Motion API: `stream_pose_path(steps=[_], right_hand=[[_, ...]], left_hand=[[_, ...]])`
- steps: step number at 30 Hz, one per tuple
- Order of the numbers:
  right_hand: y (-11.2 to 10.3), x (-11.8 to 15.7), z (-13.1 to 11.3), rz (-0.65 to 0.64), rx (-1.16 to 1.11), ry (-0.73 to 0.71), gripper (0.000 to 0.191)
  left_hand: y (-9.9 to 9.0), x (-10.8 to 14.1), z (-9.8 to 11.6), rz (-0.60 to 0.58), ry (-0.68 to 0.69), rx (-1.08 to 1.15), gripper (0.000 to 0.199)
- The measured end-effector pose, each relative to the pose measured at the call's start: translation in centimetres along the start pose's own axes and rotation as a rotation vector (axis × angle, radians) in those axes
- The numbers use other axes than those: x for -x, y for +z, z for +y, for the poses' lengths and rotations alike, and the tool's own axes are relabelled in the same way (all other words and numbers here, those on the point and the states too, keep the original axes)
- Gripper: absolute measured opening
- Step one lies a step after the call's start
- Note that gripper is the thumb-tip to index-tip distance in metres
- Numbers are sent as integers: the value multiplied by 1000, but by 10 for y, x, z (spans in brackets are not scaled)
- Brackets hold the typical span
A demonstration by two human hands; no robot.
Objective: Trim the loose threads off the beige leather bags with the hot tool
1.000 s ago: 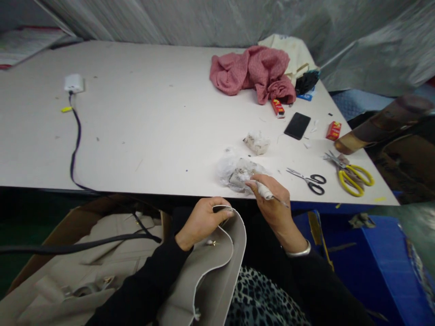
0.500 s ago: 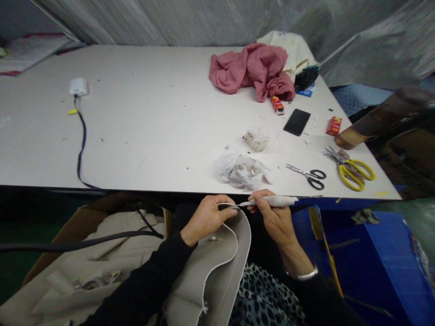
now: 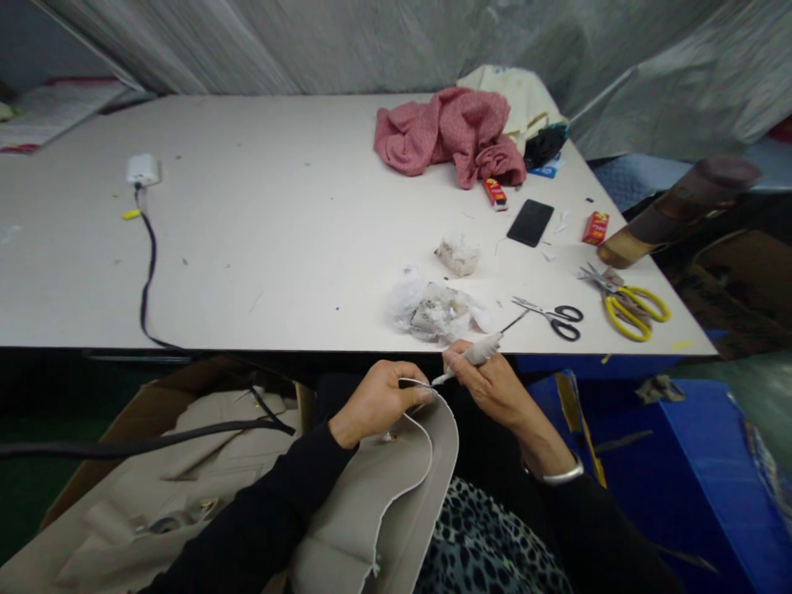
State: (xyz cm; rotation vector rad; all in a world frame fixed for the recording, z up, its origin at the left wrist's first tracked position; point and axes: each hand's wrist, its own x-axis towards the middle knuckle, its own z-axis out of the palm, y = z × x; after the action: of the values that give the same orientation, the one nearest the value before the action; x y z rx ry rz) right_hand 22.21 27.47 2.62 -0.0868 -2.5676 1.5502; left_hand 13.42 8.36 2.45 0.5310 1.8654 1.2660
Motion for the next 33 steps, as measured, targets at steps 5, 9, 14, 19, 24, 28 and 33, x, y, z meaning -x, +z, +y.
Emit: stream_pose_path(steps=[5, 9, 14, 19, 24, 28, 33], right_hand=[[0, 0, -2, -25, 38, -36, 41], [6, 4, 10, 318, -141, 136, 46], [16, -4, 20, 643, -225, 48, 29], [22, -15, 23, 689, -95, -57, 23], [21, -22, 25, 642, -53, -98, 21], [15, -30, 23, 572, 64, -133, 23], [11, -40, 19, 499, 416, -154, 32]], left_hand=[[7, 0, -4, -77, -29, 68, 13], [5, 0, -12, -41, -39, 150, 13], [-4, 0, -20, 193, -16, 160, 13], [-12, 3, -22, 274, -2, 167, 14], [-17, 9, -20, 253, -7, 140, 17], [-20, 9, -23, 239, -11, 131, 15], [-23, 10, -29, 222, -4, 137, 17]])
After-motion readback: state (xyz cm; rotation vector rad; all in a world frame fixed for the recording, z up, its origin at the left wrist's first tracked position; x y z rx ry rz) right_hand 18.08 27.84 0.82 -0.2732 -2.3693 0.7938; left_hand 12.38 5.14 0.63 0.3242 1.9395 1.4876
